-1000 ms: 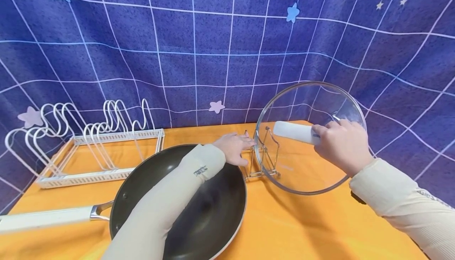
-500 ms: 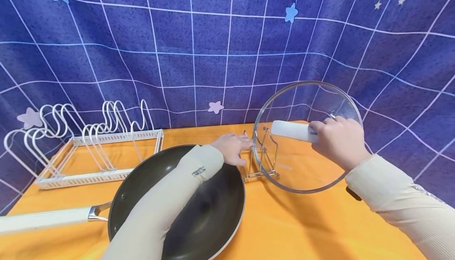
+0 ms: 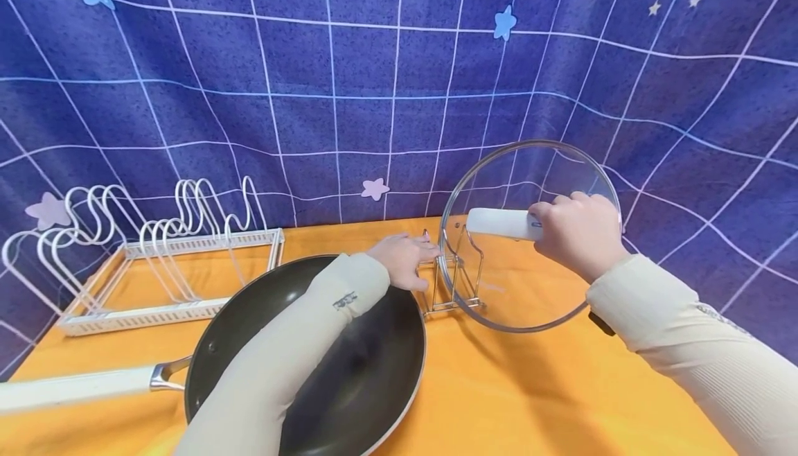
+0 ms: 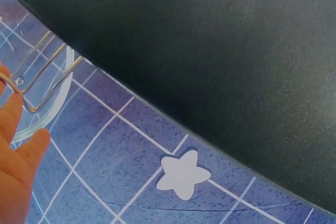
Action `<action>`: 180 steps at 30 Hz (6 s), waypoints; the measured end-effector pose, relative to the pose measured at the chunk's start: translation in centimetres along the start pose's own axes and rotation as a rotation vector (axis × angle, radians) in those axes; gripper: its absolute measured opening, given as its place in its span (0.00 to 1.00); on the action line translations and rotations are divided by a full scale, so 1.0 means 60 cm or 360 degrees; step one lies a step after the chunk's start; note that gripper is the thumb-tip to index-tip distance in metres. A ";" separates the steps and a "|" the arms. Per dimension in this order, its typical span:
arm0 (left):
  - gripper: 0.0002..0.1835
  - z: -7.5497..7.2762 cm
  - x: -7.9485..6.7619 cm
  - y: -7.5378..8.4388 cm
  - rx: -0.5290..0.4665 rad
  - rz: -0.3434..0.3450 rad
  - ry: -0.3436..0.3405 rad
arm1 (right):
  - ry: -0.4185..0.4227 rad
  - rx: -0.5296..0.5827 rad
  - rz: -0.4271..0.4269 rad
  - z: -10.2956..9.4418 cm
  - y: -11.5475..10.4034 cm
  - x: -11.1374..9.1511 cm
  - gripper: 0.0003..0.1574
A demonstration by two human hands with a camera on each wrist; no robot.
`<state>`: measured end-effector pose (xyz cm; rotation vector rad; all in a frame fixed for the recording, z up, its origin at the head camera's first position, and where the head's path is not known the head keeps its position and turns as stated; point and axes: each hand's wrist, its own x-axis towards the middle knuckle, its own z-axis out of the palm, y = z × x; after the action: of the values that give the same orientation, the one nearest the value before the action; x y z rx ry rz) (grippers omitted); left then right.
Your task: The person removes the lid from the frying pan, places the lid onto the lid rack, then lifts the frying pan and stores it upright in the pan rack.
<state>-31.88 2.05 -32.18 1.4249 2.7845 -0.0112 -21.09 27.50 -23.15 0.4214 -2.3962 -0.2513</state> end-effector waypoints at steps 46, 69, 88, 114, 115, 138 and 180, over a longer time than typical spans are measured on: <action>0.38 0.010 0.000 -0.003 -0.0068 -0.0025 0.0024 | -0.0119 -0.0032 0.0116 0.011 -0.033 0.013 0.18; 0.38 0.016 0.001 -0.007 -0.0057 0.0010 0.0055 | -0.0051 -0.0066 0.0169 0.036 -0.050 0.021 0.18; 0.38 0.001 -0.003 0.007 0.0149 -0.0022 -0.0065 | 0.0006 -0.0107 0.0198 0.042 -0.062 0.010 0.22; 0.23 -0.030 -0.100 -0.017 0.0402 -0.0011 -0.0076 | 0.0056 0.0006 0.0070 0.021 -0.082 -0.002 0.16; 0.23 -0.033 -0.109 -0.019 0.0414 -0.0014 -0.0089 | 0.0062 0.0023 0.0075 0.019 -0.084 -0.004 0.17; 0.19 -0.049 -0.414 -0.077 0.0184 -0.0241 0.0118 | -0.0409 0.1247 0.0485 0.070 -0.231 -0.094 0.16; 0.22 0.053 -0.699 -0.143 0.0175 -0.0708 0.0584 | -0.0734 0.2297 0.1190 0.134 -0.326 -0.141 0.06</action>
<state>-14.28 -37.04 -34.72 0.8614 3.3945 0.1044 -15.79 12.98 -39.86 0.0020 -2.5562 1.9385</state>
